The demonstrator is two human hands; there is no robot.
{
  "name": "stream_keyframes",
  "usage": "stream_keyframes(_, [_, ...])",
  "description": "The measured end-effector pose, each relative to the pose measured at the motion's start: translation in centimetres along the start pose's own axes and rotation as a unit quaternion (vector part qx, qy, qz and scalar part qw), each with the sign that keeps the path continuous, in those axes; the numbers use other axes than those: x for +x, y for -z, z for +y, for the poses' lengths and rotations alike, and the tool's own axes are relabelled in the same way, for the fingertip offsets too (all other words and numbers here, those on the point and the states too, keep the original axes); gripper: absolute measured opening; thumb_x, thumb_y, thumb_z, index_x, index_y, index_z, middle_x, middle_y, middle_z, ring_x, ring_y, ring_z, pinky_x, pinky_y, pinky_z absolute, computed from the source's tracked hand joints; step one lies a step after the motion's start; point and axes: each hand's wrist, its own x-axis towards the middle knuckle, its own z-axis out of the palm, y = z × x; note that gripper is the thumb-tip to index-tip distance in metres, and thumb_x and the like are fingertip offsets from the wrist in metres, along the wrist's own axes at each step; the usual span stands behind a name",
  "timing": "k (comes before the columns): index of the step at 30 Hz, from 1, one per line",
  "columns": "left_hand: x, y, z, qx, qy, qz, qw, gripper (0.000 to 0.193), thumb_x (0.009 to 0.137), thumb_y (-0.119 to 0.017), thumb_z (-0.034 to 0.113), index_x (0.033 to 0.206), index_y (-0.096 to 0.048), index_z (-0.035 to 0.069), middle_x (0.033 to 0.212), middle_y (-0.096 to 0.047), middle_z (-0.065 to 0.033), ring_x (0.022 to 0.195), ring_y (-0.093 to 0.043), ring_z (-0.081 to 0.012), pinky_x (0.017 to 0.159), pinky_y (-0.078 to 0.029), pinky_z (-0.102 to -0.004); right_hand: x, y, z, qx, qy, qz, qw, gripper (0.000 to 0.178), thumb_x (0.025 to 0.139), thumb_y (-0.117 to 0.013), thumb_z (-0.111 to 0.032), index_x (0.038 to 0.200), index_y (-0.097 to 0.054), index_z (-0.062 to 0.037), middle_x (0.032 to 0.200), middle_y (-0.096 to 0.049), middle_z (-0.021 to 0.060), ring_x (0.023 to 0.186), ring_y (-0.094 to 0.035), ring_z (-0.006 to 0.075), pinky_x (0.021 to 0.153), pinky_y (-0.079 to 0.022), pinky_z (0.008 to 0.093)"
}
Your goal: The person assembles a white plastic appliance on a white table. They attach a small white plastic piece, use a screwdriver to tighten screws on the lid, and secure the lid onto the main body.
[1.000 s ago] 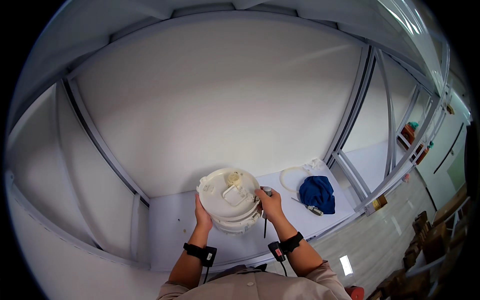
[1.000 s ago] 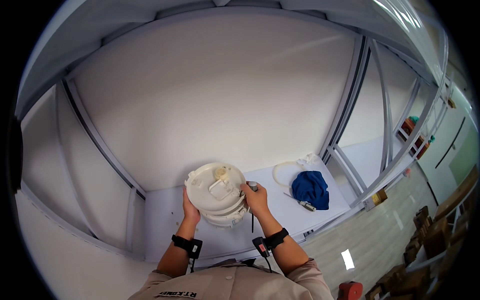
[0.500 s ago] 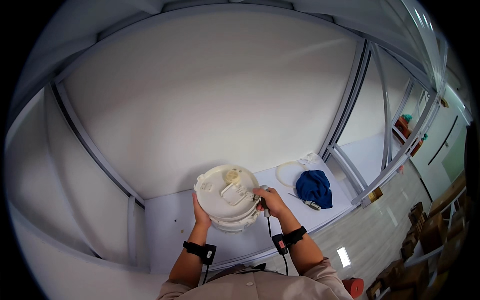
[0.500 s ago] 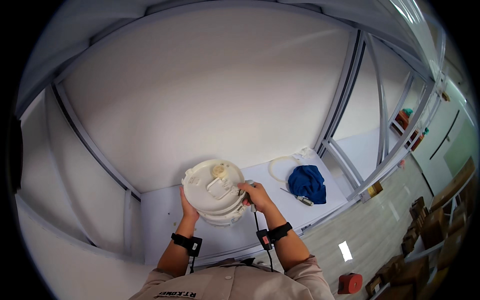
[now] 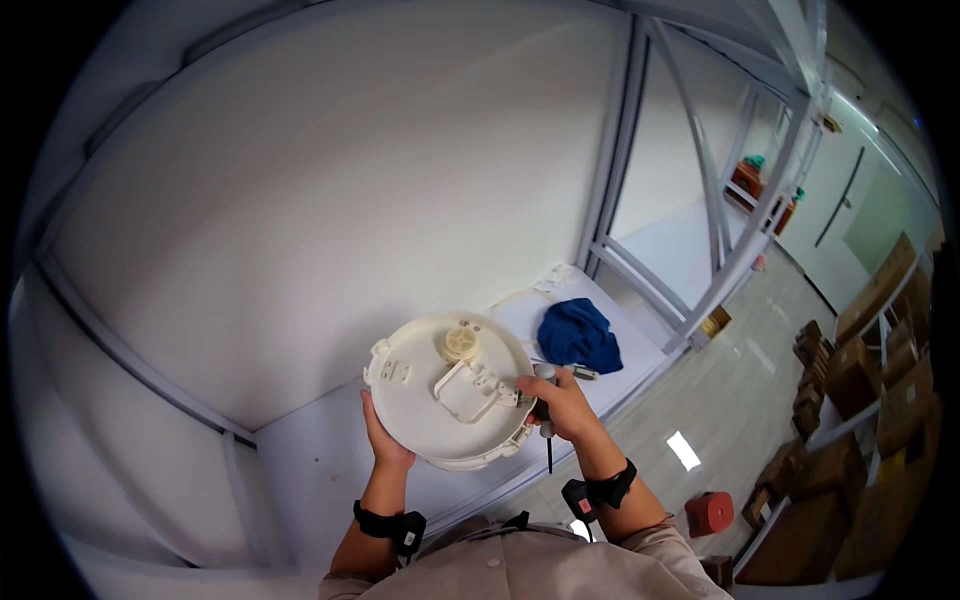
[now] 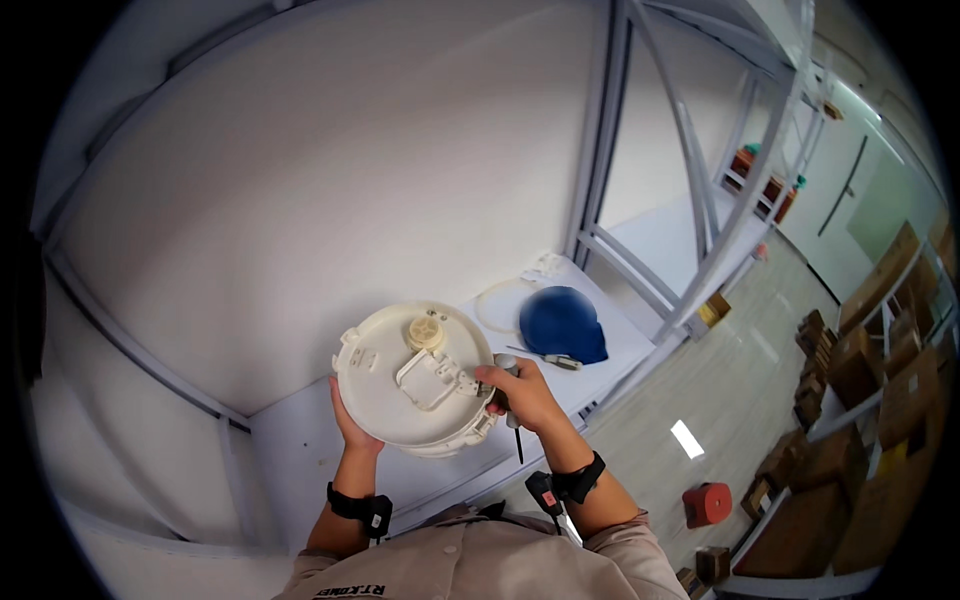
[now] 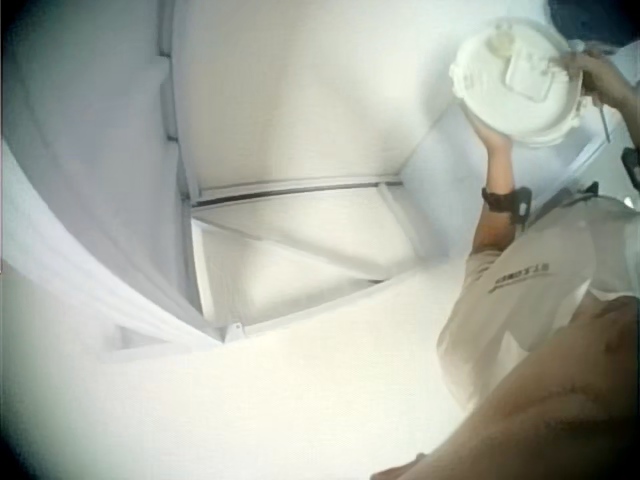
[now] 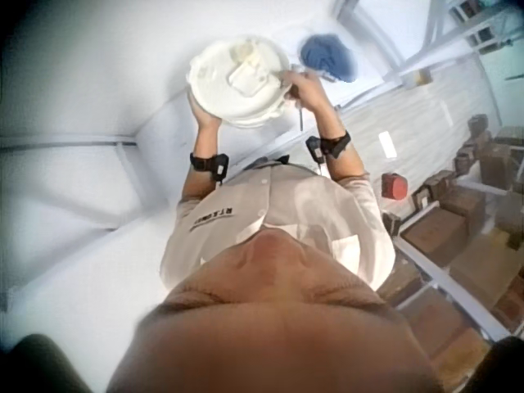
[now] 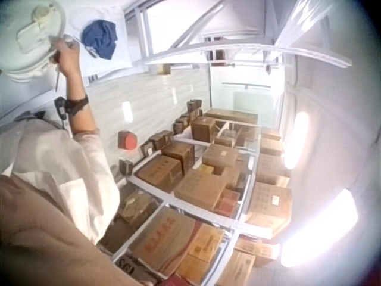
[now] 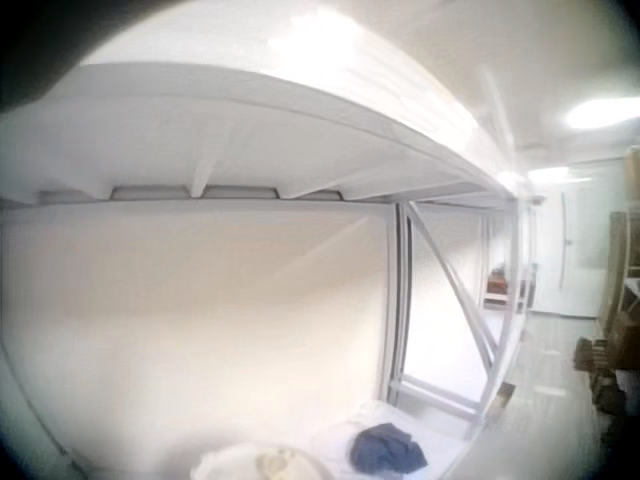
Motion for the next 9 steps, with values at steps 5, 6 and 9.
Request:
stream_keyframes(5, [-1.0, -4.6, -5.9, -0.029, 0.061, -0.12, 0.991, 0.071, 0.11, -0.033, 0.061, 0.157, -0.044, 0.008, 0.154, -0.053, -0.0108, 0.14, -0.053, -0.0262, 0.116, -0.043, -0.04, -5.8, 6.9, -1.7, -0.011, 0.038, 0.089, 0.995, 0.031, 0.091, -0.076, -0.026, 0.104, -0.073, 0.0021, 0.079, -0.071, 0.0063, 0.055, -0.062, 0.0132, 0.049, -0.048, 0.0264])
stream_keyframes(6, [-1.2, -5.6, -7.6, -0.034, 0.073, -0.12, 0.99, 0.072, 0.11, -0.034, 0.061, 0.158, -0.043, 0.008, 0.155, -0.053, -0.0104, 0.14, -0.052, -0.0262, 0.117, -0.042, -0.0399, -7.1, 8.7, -2.0, -0.008, 0.037, 0.101, 0.994, 0.033, 0.09, -0.075, -0.026, 0.107, -0.073, 0.0024, 0.081, -0.072, 0.0075, 0.057, -0.063, 0.0138, 0.05, -0.049, 0.027])
stream_keyframes(9, [-2.3, -9.5, -12.4, -0.031, 0.105, -0.121, 0.987, 0.077, 0.108, -0.038, 0.064, 0.159, -0.04, 0.007, 0.158, -0.049, -0.0089, 0.144, -0.048, -0.0254, 0.121, -0.036, -0.0402, -10.9, 13.6, -2.9, -0.014, 0.044, 0.149, 0.988, 0.038, 0.088, -0.073, -0.025, 0.113, -0.072, 0.004, 0.084, -0.074, 0.01, 0.062, -0.069, 0.0172, 0.051, -0.053, 0.0296])
